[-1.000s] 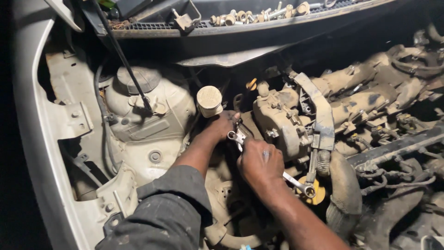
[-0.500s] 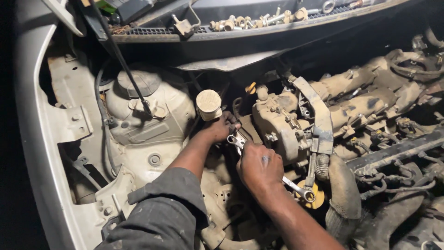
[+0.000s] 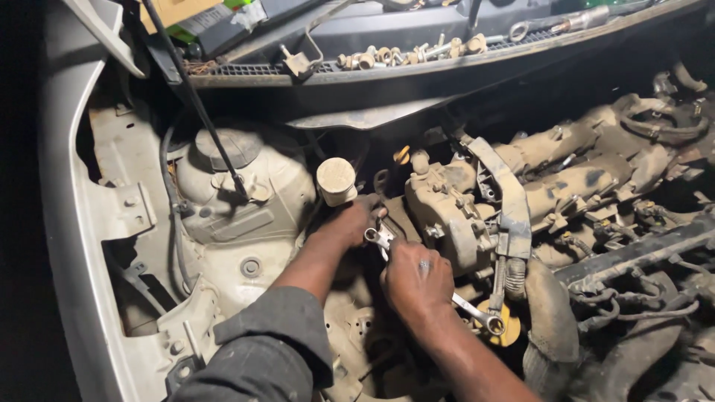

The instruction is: The person uses a wrench to loosen and remove bolts from a component within the engine bay of a vehicle.

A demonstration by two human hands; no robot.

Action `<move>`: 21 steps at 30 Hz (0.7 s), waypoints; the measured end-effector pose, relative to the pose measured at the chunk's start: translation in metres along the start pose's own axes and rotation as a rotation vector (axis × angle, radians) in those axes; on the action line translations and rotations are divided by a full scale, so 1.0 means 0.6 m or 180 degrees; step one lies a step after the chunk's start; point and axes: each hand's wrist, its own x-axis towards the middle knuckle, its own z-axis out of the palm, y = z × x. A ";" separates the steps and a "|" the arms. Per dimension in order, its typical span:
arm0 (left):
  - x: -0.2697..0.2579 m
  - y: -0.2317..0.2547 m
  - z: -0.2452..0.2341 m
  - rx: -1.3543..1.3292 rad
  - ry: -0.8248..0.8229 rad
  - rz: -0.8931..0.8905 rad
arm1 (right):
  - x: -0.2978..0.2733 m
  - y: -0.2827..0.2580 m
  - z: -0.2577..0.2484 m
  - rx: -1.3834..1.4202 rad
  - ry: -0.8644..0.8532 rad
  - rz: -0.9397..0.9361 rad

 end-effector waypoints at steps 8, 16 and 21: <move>-0.005 0.019 -0.009 -0.0385 -0.0111 -0.0131 | 0.008 -0.002 -0.004 0.0079 -0.0193 0.0077; -0.002 0.023 -0.007 -0.1633 -0.0162 -0.0657 | -0.002 -0.014 -0.018 0.0188 -0.0086 0.0134; -0.027 0.060 -0.026 -0.0189 -0.0152 -0.0243 | -0.004 -0.013 -0.020 0.0237 -0.0133 0.0242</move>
